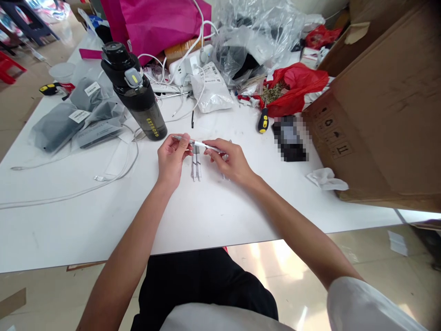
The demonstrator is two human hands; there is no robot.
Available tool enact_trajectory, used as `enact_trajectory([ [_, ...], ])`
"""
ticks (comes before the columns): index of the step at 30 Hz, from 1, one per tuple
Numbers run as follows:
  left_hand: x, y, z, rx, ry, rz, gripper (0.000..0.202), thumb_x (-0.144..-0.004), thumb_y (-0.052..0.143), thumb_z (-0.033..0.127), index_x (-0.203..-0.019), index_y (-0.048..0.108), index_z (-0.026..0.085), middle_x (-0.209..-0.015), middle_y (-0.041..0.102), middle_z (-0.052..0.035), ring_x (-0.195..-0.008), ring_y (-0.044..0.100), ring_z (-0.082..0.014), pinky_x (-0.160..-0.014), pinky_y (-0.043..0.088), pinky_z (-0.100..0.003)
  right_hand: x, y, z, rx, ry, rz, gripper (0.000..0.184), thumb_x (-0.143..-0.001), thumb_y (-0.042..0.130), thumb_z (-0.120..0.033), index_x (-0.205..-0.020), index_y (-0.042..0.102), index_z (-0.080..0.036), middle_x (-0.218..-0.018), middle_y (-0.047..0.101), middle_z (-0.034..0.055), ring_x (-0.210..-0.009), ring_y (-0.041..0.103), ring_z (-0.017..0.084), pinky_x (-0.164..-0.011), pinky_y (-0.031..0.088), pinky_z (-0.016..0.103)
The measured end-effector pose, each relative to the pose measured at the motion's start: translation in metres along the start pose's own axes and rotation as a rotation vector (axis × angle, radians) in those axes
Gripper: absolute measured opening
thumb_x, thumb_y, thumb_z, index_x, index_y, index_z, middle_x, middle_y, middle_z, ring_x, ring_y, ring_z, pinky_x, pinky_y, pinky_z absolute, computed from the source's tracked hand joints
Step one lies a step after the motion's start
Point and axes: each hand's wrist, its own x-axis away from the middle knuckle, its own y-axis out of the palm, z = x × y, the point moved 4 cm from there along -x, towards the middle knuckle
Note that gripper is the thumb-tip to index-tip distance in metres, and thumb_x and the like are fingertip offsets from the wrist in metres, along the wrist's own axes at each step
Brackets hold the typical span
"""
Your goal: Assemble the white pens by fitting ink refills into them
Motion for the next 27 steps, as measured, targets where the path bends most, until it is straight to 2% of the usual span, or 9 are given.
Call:
enact_trajectory([
  [4,0.005,0.004,-0.001,-0.041,-0.028,-0.003,0.050,-0.085,0.098,0.060,-0.085,0.065,0.022,-0.095,0.080,-0.0038,-0.087,0.078,-0.0167,-0.068,0.058,-0.024,0.003,-0.003,0.003,0.275,-0.057,-0.030,0.029,-0.116,0.051,-0.044,-0.126,0.070,-0.024,-0.108,0.083,0.0088,-0.090,0.075,0.026,-0.080,0.054,0.038],
  [9,0.008,0.007,-0.005,-0.026,-0.073,0.006,0.060,-0.086,0.095,0.065,-0.081,0.053,0.022,-0.099,0.083,-0.0084,-0.088,0.081,-0.0200,-0.066,0.056,-0.026,0.004,-0.003,0.006,0.415,-0.037,-0.112,0.014,-0.113,0.047,-0.031,-0.120,0.058,-0.025,-0.122,0.084,0.0098,-0.096,0.073,0.029,-0.082,0.049,0.038],
  [12,0.007,0.007,-0.005,0.004,-0.073,-0.002,0.056,-0.081,0.101,0.059,-0.087,0.058,0.022,-0.102,0.084,-0.0074,-0.089,0.080,-0.0194,-0.066,0.056,-0.026,0.003,-0.003,0.003,0.399,-0.048,-0.126,0.016,-0.115,0.044,-0.033,-0.123,0.056,-0.025,-0.116,0.083,0.0090,-0.093,0.071,0.027,-0.082,0.049,0.038],
  [14,0.007,0.008,-0.003,0.036,-0.076,-0.056,0.051,-0.078,0.104,0.050,-0.100,0.067,0.023,-0.115,0.085,-0.0079,-0.099,0.082,-0.0212,-0.074,0.060,-0.027,0.003,-0.005,0.001,0.380,-0.057,-0.125,0.019,-0.116,0.043,-0.035,-0.126,0.056,-0.025,-0.113,0.082,0.0085,-0.091,0.070,0.025,-0.081,0.049,0.036],
  [17,0.007,0.009,0.000,0.053,-0.067,-0.125,0.045,-0.083,0.102,0.042,-0.117,0.077,0.025,-0.130,0.084,-0.0093,-0.115,0.081,-0.0246,-0.086,0.064,-0.030,0.003,-0.006,-0.004,0.402,-0.088,-0.127,0.028,-0.117,0.041,-0.030,-0.138,0.058,-0.024,-0.114,0.080,0.0097,-0.095,0.071,0.025,-0.083,0.051,0.037],
  [20,0.007,0.007,0.001,0.033,-0.043,-0.104,0.035,-0.089,0.097,0.044,-0.112,0.082,0.023,-0.120,0.086,-0.0088,-0.112,0.081,-0.0238,-0.085,0.064,-0.030,0.003,-0.005,-0.008,0.449,-0.123,-0.127,0.040,-0.118,0.037,-0.027,-0.152,0.057,-0.024,-0.125,0.078,0.0126,-0.099,0.072,0.026,-0.086,0.054,0.039],
  [24,0.009,0.008,0.001,0.031,-0.017,-0.106,0.030,-0.092,0.095,0.046,-0.102,0.077,0.023,-0.115,0.085,-0.0086,-0.109,0.080,-0.0228,-0.082,0.062,-0.029,0.004,-0.004,-0.011,0.488,-0.120,-0.118,0.041,-0.122,0.038,-0.040,-0.154,0.061,-0.027,-0.134,0.079,0.0119,-0.103,0.075,0.026,-0.085,0.055,0.037],
  [27,0.012,0.011,-0.001,0.059,-0.025,-0.112,0.035,-0.094,0.093,0.047,-0.095,0.069,0.022,-0.115,0.086,-0.0101,-0.111,0.080,-0.0243,-0.082,0.062,-0.031,0.004,-0.003,-0.010,0.539,-0.124,-0.113,0.043,-0.123,0.036,-0.042,-0.153,0.063,-0.027,-0.134,0.081,0.0109,-0.103,0.077,0.025,-0.080,0.053,0.034],
])
